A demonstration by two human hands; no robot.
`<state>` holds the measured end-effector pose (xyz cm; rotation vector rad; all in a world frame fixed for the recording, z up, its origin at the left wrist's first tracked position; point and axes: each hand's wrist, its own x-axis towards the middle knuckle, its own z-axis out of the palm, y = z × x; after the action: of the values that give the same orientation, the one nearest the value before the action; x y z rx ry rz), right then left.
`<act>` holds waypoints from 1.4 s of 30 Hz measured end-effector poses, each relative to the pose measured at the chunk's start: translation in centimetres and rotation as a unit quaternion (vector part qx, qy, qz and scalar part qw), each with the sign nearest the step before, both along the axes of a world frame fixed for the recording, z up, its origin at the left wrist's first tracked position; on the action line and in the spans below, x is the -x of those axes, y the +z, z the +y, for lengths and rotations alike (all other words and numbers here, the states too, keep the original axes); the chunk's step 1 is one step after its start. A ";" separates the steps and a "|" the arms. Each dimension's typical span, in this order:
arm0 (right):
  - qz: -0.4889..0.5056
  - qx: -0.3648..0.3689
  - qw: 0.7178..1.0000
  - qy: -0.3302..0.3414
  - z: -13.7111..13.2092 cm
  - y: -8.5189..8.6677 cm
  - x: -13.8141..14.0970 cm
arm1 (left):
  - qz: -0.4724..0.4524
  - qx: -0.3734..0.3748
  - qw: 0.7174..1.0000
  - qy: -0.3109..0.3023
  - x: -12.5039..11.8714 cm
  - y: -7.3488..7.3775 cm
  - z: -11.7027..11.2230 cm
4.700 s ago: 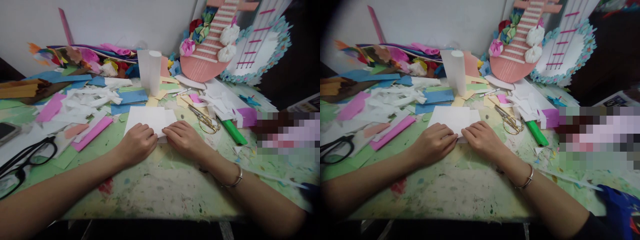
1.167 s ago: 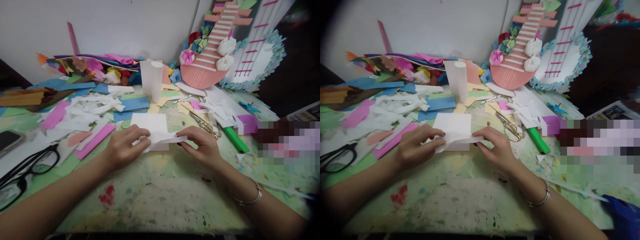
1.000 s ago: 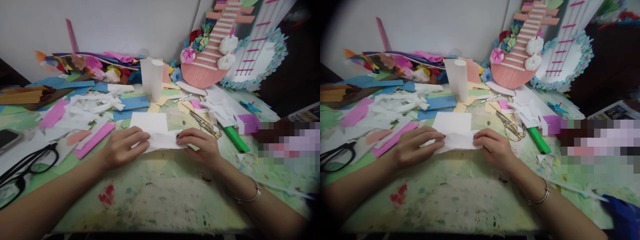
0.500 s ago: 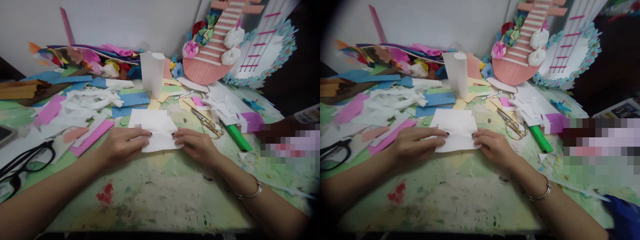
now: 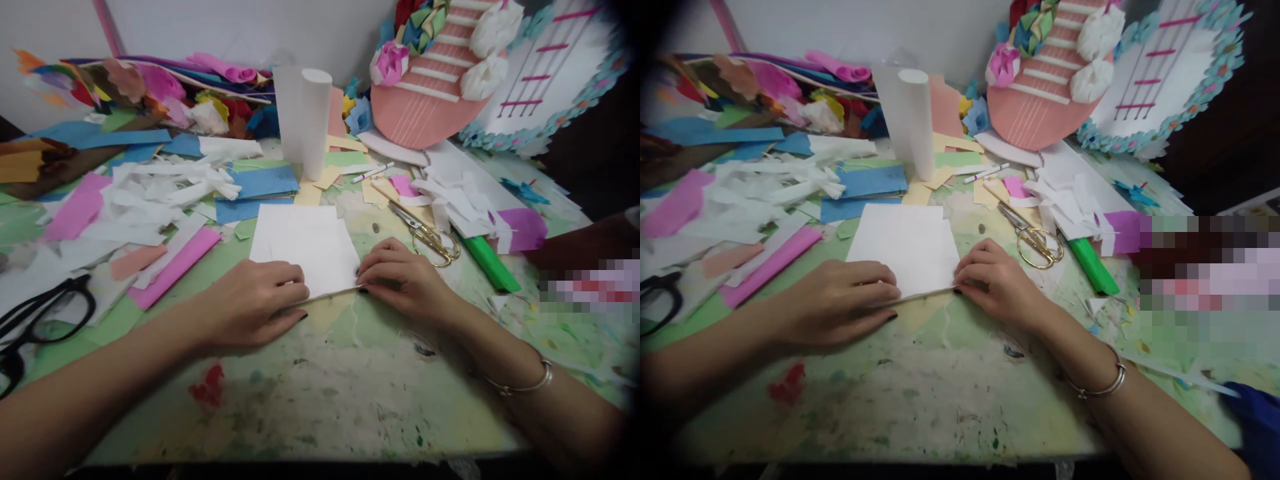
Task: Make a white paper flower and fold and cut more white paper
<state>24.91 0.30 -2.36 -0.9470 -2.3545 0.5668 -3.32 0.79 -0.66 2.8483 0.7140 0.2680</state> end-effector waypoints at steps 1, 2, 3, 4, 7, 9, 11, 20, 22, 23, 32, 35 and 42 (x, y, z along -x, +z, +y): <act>0.001 0.006 1.000 -0.006 0.0 0.0 0.0 | -0.003 0.005 1.000 0.003 -0.1 -0.2 0.0; 0.000 0.012 1.000 -0.012 0.1 0.0 0.1 | -0.005 0.015 1.000 0.011 -0.1 -0.3 0.1; -0.001 0.019 1.000 -0.020 0.1 0.0 0.1 | -0.005 0.032 0.999 0.025 -0.2 -0.3 0.2; -0.007 0.028 0.999 -0.028 0.2 -0.1 0.1 | -0.001 0.055 0.998 0.042 -0.3 -0.3 0.3; -0.033 0.057 0.997 -0.049 0.4 -0.1 0.2 | 0.029 0.126 0.986 0.101 -0.4 -0.1 0.7; -0.051 0.070 0.994 -0.059 0.6 -0.1 0.3 | 0.052 0.156 0.978 0.129 -0.5 0.2 0.9; -0.062 0.076 0.993 -0.065 0.7 -0.1 0.4 | 0.064 0.167 0.973 0.143 -0.5 0.3 1.0; -0.093 0.093 0.987 -0.088 0.9 0.3 0.8 | 0.100 0.178 0.963 0.174 -0.6 0.3 1.5; -0.100 0.099 0.985 -0.102 1.1 0.3 0.9 | 0.101 0.189 0.960 0.178 -0.6 0.3 1.6; -0.104 0.102 0.983 -0.108 1.2 0.3 0.9 | 0.101 0.194 0.959 0.178 -0.6 0.4 1.6; -0.117 0.113 0.977 -0.138 1.6 0.2 1.2 | 0.080 0.175 0.963 0.189 -0.5 0.8 1.5; -0.112 0.124 0.974 -0.151 1.6 0.2 1.3 | 0.055 0.145 0.974 0.166 -0.4 0.6 1.3; -0.089 0.147 0.970 -0.170 1.6 0.0 1.3 | 0.082 0.121 0.987 0.073 0.0 0.0 0.9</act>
<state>23.65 1.89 -2.31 -1.5557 -2.2211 0.7275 -3.30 1.72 -0.64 2.6122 0.9212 -0.0315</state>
